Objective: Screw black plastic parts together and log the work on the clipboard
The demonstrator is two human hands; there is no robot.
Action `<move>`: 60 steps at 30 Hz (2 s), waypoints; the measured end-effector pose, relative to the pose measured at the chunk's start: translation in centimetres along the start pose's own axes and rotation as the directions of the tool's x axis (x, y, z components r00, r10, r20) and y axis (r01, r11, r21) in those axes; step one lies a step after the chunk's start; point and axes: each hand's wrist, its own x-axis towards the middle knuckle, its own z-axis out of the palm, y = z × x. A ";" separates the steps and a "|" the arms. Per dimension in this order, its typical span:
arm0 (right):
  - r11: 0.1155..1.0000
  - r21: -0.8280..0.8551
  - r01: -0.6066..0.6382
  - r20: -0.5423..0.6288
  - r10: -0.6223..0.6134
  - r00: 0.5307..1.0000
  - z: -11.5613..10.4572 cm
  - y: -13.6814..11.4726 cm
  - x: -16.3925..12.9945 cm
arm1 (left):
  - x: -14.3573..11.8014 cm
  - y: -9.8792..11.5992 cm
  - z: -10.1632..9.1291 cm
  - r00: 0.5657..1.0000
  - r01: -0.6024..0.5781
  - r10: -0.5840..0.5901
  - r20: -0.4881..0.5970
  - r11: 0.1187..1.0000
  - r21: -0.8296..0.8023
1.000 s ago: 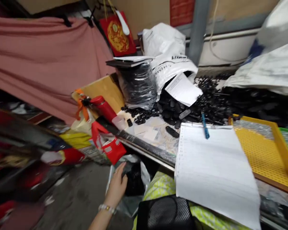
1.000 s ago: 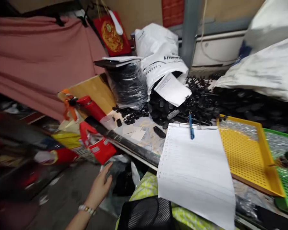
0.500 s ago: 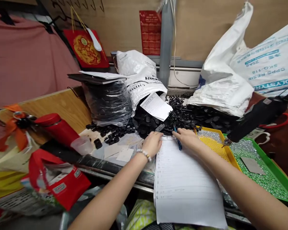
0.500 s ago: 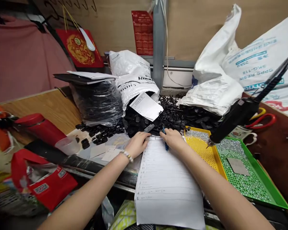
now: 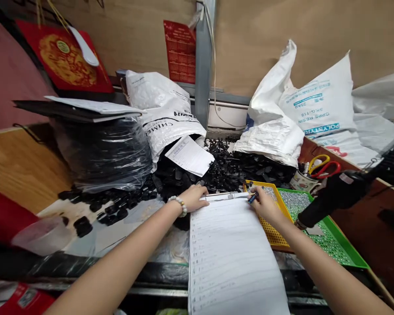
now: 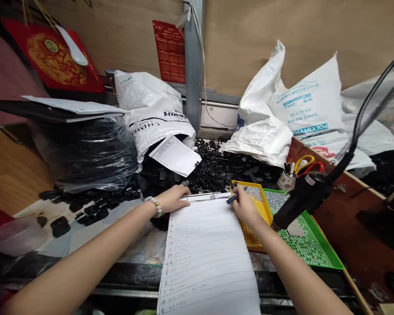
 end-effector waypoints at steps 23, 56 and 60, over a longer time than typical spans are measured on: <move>0.981 0.191 -0.030 -0.453 0.115 0.884 -5.1 2.4 -1.6 | -9.8 11.5 13.3 0.971 0.014 -0.232 0.061 -0.199 -0.980; 0.886 0.203 0.416 -0.286 -0.353 0.891 4.9 0.2 -15.6 | -9.9 9.9 13.0 0.987 -0.018 -0.140 0.081 -0.592 -0.806; 0.877 0.167 0.451 -0.327 -0.382 0.864 5.1 0.2 -15.5 | -9.9 10.2 12.8 0.990 -0.035 -0.129 0.059 -0.629 -0.777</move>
